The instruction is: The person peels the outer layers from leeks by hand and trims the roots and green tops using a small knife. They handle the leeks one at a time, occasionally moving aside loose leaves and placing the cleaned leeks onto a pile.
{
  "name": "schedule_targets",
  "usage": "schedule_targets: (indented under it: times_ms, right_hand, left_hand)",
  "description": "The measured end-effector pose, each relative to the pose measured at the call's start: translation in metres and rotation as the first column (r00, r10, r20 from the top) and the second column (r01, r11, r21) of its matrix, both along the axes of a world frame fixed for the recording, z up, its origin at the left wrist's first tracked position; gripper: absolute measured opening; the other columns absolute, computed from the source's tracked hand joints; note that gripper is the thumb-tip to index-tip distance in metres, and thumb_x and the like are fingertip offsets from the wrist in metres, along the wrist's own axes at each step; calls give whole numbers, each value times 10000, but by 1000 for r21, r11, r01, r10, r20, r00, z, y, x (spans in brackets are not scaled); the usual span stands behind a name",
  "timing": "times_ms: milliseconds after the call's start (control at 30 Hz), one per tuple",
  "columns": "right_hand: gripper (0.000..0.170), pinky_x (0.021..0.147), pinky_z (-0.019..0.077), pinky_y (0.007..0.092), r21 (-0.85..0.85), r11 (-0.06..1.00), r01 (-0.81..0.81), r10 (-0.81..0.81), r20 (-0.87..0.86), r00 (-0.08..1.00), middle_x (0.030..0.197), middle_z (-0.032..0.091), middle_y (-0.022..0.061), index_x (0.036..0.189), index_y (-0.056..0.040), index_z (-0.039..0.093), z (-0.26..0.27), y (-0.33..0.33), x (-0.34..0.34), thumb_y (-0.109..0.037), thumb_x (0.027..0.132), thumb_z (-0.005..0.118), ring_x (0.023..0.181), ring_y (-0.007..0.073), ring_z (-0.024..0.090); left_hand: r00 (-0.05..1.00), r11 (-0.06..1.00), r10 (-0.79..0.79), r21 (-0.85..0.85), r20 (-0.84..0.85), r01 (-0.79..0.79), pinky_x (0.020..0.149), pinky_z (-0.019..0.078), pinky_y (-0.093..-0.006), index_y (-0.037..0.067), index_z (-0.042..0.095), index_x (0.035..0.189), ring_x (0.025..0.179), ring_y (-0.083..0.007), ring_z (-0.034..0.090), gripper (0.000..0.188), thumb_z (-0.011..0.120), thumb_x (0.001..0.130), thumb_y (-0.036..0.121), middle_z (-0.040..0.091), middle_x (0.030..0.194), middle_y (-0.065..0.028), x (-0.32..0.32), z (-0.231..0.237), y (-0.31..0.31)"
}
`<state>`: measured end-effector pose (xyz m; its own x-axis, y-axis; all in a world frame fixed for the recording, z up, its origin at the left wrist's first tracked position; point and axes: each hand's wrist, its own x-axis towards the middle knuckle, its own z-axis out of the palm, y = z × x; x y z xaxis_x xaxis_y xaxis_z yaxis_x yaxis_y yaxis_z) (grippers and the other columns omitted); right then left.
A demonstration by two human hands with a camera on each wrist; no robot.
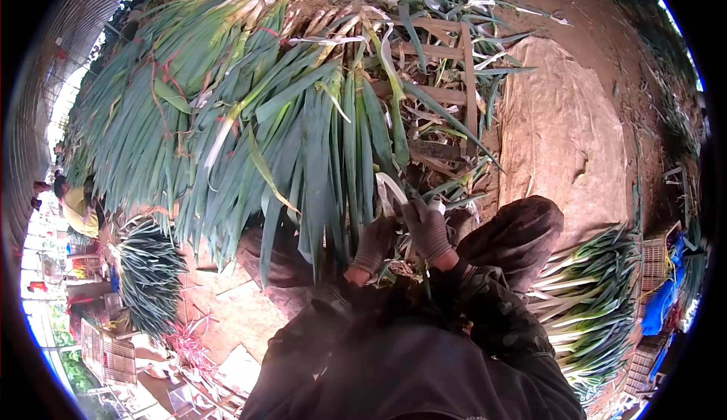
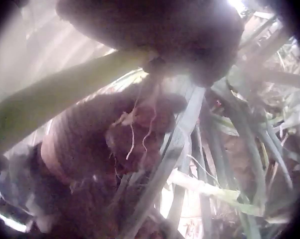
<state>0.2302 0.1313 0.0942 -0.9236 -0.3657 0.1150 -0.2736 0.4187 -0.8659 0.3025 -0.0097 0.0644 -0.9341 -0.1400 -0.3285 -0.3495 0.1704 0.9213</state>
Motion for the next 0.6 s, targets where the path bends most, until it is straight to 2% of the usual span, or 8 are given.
schedule_targets:
  times_ms: [67,100,200,267,300,433,533,600]
  right_hand:
    - [204,558,459,436,-18,1000,-24,24,20,1000,662,586,210,903,-8,606,-13,5,-16,-202,966,609,598,346,614]
    - [211,566,476,408,-6,1000,29,-29,113,993,667,606,186,903,-11,604,-4,4,-23,-211,969,599,598,357,612]
    - [200,590,510,392,-243,922,301,-166,454,875,708,641,172,908,-16,618,18,2,-66,-202,974,584,627,352,632]
    - [250,627,535,412,183,978,104,-86,-102,991,759,670,178,937,-14,634,-20,-5,-96,-262,954,606,683,353,661]
    - [279,645,548,421,414,906,94,61,-346,936,785,684,180,952,-14,642,-36,-7,-101,-292,944,617,711,354,676]
    - [508,773,560,475,679,651,-340,195,284,939,939,702,228,940,-14,713,-14,-25,-67,-510,835,685,899,376,698]
    - [506,771,557,478,588,718,-373,203,336,920,880,699,230,954,-8,719,-20,-32,-48,-501,846,677,857,387,701]
    - [531,733,551,460,242,930,-278,217,250,944,828,700,230,1020,-9,698,-36,-43,-53,-509,842,679,814,404,705]
  left_hand:
    - [899,823,-362,-537,-247,184,628,487,-403,30,648,1036,824,-279,661,234,596,969,249,633,953,-150,2,-38,-16]
    - [981,954,-164,-235,106,184,674,507,-388,35,639,1103,831,-301,659,282,639,948,270,638,976,-163,-4,3,-14]
    - [909,821,-13,-523,-417,-228,752,532,-452,97,622,1177,912,-390,650,375,716,861,276,636,1083,-151,-17,44,-32]
    - [835,673,-71,-644,-546,-364,780,539,-434,82,613,1198,973,-377,639,468,775,803,273,601,1174,-136,-28,86,-54]
    - [841,577,-89,-716,-534,-393,791,537,-434,74,598,1222,998,-369,631,529,795,784,295,587,1197,-126,-36,91,-70]
    - [971,141,-34,-963,-235,-228,925,496,-470,26,477,1350,1166,-392,561,718,790,784,338,510,1322,-181,-75,124,-123]
    - [995,239,93,-971,47,24,879,530,-488,12,449,1323,1096,-364,604,852,825,716,476,561,1203,-172,-92,92,-167]
    - [983,324,170,-946,75,16,906,534,-481,-12,432,1315,1132,-379,611,917,826,682,522,571,1231,-207,-105,60,-185]
